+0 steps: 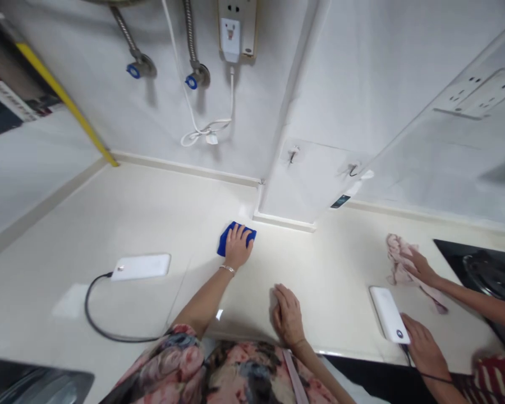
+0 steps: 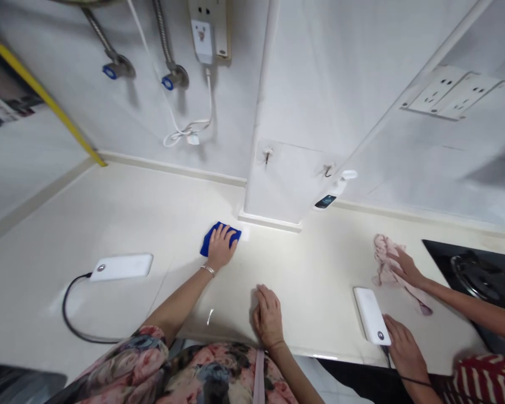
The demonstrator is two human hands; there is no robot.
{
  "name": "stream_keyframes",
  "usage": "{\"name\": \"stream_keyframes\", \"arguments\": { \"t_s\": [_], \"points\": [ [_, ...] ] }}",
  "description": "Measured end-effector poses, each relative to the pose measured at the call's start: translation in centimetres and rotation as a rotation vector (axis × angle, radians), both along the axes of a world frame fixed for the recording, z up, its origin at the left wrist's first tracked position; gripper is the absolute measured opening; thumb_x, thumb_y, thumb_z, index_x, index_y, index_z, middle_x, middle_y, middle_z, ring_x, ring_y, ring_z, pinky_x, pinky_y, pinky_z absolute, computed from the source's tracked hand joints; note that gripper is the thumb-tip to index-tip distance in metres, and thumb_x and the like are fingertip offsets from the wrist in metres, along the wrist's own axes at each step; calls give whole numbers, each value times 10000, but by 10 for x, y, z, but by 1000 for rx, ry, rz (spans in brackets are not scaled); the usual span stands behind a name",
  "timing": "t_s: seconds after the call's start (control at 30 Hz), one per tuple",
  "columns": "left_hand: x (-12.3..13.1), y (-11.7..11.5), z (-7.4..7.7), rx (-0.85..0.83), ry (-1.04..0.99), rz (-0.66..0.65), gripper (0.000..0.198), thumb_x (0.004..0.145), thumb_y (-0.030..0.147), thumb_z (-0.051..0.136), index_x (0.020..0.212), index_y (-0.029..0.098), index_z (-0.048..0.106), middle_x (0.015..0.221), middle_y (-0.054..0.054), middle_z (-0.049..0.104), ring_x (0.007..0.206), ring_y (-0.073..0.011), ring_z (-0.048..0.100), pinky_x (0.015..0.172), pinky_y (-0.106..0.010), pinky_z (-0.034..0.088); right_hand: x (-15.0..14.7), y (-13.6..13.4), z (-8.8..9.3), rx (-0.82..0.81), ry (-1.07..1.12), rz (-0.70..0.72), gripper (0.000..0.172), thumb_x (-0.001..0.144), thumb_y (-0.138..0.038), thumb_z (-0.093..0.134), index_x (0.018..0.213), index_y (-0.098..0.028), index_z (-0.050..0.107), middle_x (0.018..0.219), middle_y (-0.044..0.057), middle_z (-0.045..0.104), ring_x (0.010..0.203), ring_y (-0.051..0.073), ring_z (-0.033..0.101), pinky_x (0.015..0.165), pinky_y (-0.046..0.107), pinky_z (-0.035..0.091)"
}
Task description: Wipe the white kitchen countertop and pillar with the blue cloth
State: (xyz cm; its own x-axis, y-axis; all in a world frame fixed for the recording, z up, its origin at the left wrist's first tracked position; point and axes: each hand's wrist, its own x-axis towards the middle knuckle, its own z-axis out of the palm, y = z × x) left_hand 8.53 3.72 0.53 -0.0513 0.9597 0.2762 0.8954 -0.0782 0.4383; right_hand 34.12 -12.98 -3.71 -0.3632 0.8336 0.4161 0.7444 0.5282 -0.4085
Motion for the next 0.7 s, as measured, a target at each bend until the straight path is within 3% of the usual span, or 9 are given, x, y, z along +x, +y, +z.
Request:
{"name": "stream_keyframes", "arguments": {
  "t_s": [0.37,0.7],
  "points": [
    [45,-102,-4,-34,-3,-34,400,1012,363,471,1358,250,637,1603,-78,513,1582,-297,316,1327,-557,257,5,-1,-5,4,5,28,529,968,-161,454,1494,-203,495,1477,136,591,1387,275,522,1138,545,467],
    [21,-185,6,-107,13,-15,404,997,347,510,1371,303,655,1605,-64,513,1578,-287,326,1320,-564,279,5,-3,-6,10,46,38,499,999,-193,426,1491,-212,502,1463,137,596,1380,279,518,1138,555,454]
  ]
}}
